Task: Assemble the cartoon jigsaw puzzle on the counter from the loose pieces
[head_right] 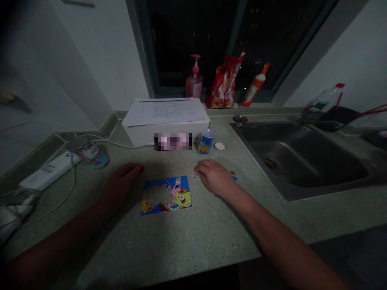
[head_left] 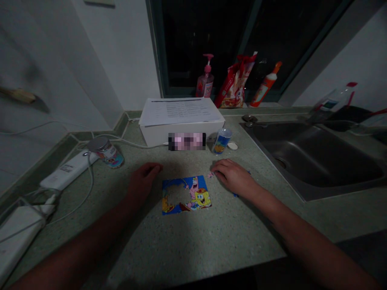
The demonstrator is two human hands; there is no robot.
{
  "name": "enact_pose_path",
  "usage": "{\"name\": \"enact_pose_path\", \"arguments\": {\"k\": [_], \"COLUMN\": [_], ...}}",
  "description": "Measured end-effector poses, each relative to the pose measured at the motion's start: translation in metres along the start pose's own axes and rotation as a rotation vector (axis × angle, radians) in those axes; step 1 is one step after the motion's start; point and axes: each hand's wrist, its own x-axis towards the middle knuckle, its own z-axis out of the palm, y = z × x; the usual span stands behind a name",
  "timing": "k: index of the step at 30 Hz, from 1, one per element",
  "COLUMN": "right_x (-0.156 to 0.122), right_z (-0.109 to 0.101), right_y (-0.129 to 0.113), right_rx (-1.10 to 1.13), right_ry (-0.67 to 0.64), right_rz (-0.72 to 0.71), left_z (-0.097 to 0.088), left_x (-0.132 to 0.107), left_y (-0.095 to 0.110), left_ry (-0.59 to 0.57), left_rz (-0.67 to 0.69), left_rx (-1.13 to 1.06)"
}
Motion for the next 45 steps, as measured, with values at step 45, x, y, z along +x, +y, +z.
{"name": "enact_pose_path", "arguments": {"k": [45], "right_x": [-0.036], "right_z": [-0.06], "right_y": [0.058], "right_rx": [-0.014], "right_ry": [-0.393], "right_rz": [0.415], "left_z": [-0.003], "left_x": [-0.003], "left_y": [0.008], "left_ry": [0.012], "left_rz": [-0.019], "left_rx": [0.07]}}
